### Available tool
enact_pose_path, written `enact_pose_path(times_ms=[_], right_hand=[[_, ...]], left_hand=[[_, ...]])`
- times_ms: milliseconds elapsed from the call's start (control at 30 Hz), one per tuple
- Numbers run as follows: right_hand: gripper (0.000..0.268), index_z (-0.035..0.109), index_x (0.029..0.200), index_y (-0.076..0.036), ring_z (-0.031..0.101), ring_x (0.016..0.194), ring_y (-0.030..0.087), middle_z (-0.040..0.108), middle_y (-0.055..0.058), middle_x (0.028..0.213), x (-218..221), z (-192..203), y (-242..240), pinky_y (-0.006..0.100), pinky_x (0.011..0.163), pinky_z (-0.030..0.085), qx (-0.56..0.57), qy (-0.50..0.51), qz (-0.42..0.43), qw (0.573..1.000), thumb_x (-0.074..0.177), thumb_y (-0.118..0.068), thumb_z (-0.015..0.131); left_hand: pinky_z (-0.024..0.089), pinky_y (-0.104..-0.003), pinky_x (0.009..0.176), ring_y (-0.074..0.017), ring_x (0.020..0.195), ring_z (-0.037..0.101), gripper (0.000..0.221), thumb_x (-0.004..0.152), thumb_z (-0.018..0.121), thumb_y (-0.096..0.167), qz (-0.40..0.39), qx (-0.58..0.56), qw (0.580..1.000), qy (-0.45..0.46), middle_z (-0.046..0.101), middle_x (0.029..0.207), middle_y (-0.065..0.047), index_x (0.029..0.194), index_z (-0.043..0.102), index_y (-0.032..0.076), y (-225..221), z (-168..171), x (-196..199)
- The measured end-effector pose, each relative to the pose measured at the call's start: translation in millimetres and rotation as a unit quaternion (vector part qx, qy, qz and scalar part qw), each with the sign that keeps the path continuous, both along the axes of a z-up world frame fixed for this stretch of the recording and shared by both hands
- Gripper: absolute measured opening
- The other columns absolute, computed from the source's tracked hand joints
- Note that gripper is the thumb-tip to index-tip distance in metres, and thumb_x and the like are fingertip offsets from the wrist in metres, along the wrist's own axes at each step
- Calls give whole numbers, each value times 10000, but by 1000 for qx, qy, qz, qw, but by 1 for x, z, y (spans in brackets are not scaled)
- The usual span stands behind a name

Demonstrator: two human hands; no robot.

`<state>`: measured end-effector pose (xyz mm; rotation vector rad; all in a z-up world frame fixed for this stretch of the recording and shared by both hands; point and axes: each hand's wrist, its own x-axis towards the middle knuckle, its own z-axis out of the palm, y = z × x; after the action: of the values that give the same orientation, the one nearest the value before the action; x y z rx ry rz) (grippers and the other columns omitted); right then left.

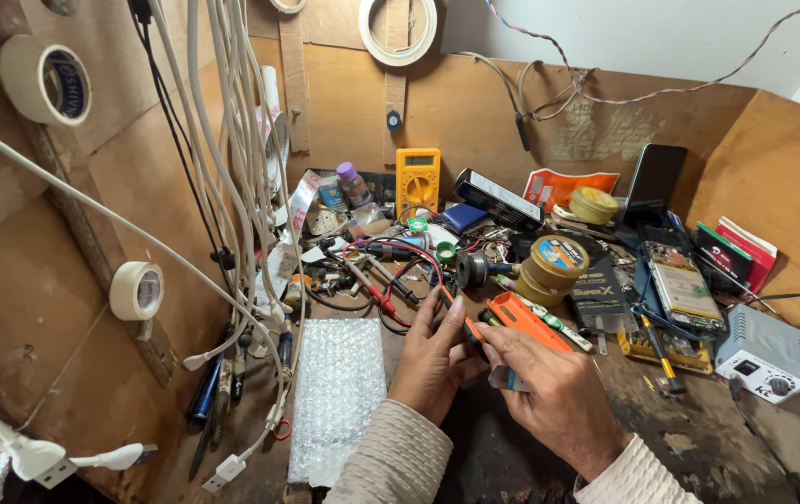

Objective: The person tests a mobile phone with a multimeter and then replaces its battery by hand.

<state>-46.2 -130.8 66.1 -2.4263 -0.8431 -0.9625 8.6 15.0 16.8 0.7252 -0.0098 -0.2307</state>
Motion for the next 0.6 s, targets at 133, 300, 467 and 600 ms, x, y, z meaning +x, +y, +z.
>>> enact_pose_path(times_ms=[133,300,467,600], right_hand=[[432,702,1225,-69,770,876,278,768,128,1082,2,-2,-4,371,721,623,-4,-4,19,1000,797,-44,755],[420,697,1221,-62,770,807,283,775,133,1022,5,4,-11,377,678,614,-37,11,32,999,805,-91,751],[394,695,1242,-61,760,719,274,781,120,958,4,8,-13,380,617,599,-44,23,22,999,853,-109,739],[422,679,1256,-39,753,695,273,775,139,970,4,2,-15,386,610,596,-53,14,13,998,842,-105,736]], left_hand=[[560,-288,596,-98,727,594,528,970,699,296,6,-1,999,-33,614,951,-5,1441,518,141,-1,-4,1],[571,-281,580,-98,688,638,571,917,701,305,3,33,999,6,659,951,-10,1436,503,170,-1,2,-3],[579,-274,560,-110,672,679,621,862,720,338,5,87,996,23,701,981,-28,1419,504,167,-1,9,-4],[592,-282,525,-96,636,626,643,864,761,340,23,112,993,4,668,961,-47,1424,533,122,-4,10,-7]])
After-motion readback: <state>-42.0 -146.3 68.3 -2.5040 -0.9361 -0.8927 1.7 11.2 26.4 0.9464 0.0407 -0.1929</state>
